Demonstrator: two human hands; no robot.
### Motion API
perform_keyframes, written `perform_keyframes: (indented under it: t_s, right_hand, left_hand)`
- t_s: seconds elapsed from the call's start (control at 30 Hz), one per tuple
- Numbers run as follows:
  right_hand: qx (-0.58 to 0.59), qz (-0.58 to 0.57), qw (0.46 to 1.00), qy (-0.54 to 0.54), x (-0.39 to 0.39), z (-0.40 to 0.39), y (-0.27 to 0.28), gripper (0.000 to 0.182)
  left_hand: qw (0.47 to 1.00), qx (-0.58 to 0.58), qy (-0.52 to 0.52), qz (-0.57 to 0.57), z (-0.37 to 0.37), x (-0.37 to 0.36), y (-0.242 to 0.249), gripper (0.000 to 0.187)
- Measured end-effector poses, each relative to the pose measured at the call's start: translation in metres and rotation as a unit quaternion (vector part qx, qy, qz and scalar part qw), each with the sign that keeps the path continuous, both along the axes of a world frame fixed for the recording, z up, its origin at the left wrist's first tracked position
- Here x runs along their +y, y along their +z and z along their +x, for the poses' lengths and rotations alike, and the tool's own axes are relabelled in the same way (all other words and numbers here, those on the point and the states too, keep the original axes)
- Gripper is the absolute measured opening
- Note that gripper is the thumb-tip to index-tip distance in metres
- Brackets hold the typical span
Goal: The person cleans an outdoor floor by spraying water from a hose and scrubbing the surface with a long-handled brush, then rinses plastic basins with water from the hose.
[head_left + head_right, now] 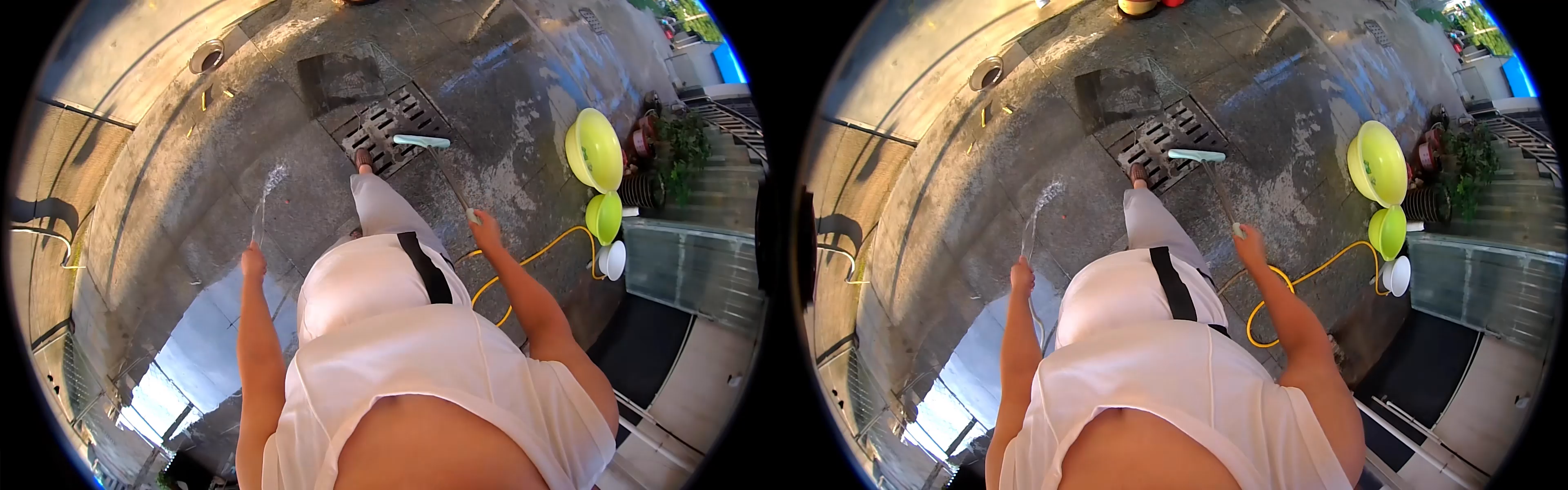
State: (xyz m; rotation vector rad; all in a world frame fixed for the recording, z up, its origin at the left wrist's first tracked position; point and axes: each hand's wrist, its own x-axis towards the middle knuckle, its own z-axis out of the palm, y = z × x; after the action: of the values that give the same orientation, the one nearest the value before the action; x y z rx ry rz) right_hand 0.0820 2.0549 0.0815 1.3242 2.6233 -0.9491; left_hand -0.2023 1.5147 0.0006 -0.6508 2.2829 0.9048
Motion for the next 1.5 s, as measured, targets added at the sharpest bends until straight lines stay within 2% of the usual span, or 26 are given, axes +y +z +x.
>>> perform_keyframes:
  t_s: [0.1,0.2,0.27,0.4,0.47,0.53,0.57,0.63,0.7,0.73,0.77,0.87,1.0,1.07,1.17,1.23,1.3,1.37,1.5]
  right_hand:
    - [-0.048,-0.008,0.999,0.013,-0.014,0.011,0.012,0.036]
    - [-0.082,-0.055,0.993,0.067,-0.017,0.031,0.013,0.038]
    - [-0.131,-0.072,0.982,0.112,-0.016,0.044,0.019,0.041]
    - [-0.152,-0.078,0.963,0.209,-0.010,0.035,0.000,0.043]
    - [-0.165,-0.093,0.953,0.236,-0.028,0.011,-0.022,0.042]
    - [-0.111,-0.063,0.957,0.260,-0.043,-0.005,-0.064,0.041]
    - [-0.083,-0.050,0.958,0.270,-0.053,-0.010,-0.082,0.040]
    - [-0.144,-0.065,0.951,0.267,-0.073,-0.041,-0.092,0.040]
    - [-0.146,-0.064,0.955,0.249,-0.085,-0.064,-0.094,0.042]
    - [-0.111,-0.077,0.957,0.258,-0.084,-0.070,-0.100,0.043]
    - [-0.077,-0.091,0.956,0.266,-0.083,-0.062,-0.103,0.043]
    - [-0.085,-0.092,0.951,0.283,-0.071,-0.011,-0.083,0.045]
    - [-0.028,-0.104,0.947,0.304,-0.019,0.134,-0.056,0.052]
    - [-0.160,-0.109,0.942,0.274,0.006,0.201,-0.036,0.054]
    - [-0.231,-0.082,0.929,0.275,0.021,0.244,-0.030,0.052]
    - [-0.250,-0.080,0.929,0.262,0.017,0.247,-0.041,0.051]
    - [-0.139,-0.071,0.951,0.268,-0.004,0.236,-0.085,0.049]
    - [-0.190,-0.076,0.943,0.263,-0.037,0.183,-0.108,0.047]
    - [-0.161,-0.056,0.955,0.244,-0.089,0.077,-0.109,0.043]
  left_hand:
    - [0.998,-0.030,-0.050,-0.022,-0.001,0.015,0.018,0.062]
    - [0.983,0.020,-0.167,-0.072,0.004,0.002,-0.029,0.063]
    - [0.985,-0.014,-0.152,-0.079,0.012,0.009,-0.031,0.063]
    - [0.989,-0.051,-0.112,-0.081,0.039,0.028,-0.034,0.063]
    - [0.990,-0.070,-0.095,-0.078,0.055,0.039,-0.030,0.063]
    - [0.992,-0.066,-0.082,-0.071,0.068,0.051,-0.023,0.065]
    - [0.993,-0.056,-0.080,-0.068,0.077,0.057,-0.022,0.065]
    - [0.993,-0.045,-0.081,-0.069,0.099,0.068,-0.019,0.066]
    - [0.993,-0.046,-0.084,-0.075,0.121,0.084,-0.015,0.067]
    - [0.992,-0.049,-0.086,-0.077,0.133,0.093,-0.014,0.067]
    - [0.991,-0.055,-0.089,-0.080,0.145,0.099,-0.014,0.066]
    - [0.986,-0.069,-0.117,-0.101,0.192,0.120,-0.012,0.066]
    - [0.978,-0.086,-0.149,-0.117,0.232,0.152,0.007,0.065]
    - [0.974,-0.104,-0.150,-0.132,0.249,0.159,0.007,0.065]
    - [0.973,-0.120,-0.151,-0.129,0.267,0.162,0.011,0.064]
    - [0.976,-0.111,-0.145,-0.122,0.275,0.161,0.013,0.064]
    - [0.981,-0.086,-0.127,-0.119,0.281,0.157,0.011,0.065]
    - [0.972,-0.114,-0.166,-0.119,0.280,0.146,-0.002,0.064]
    - [0.962,-0.139,-0.207,-0.109,0.272,0.135,-0.013,0.065]
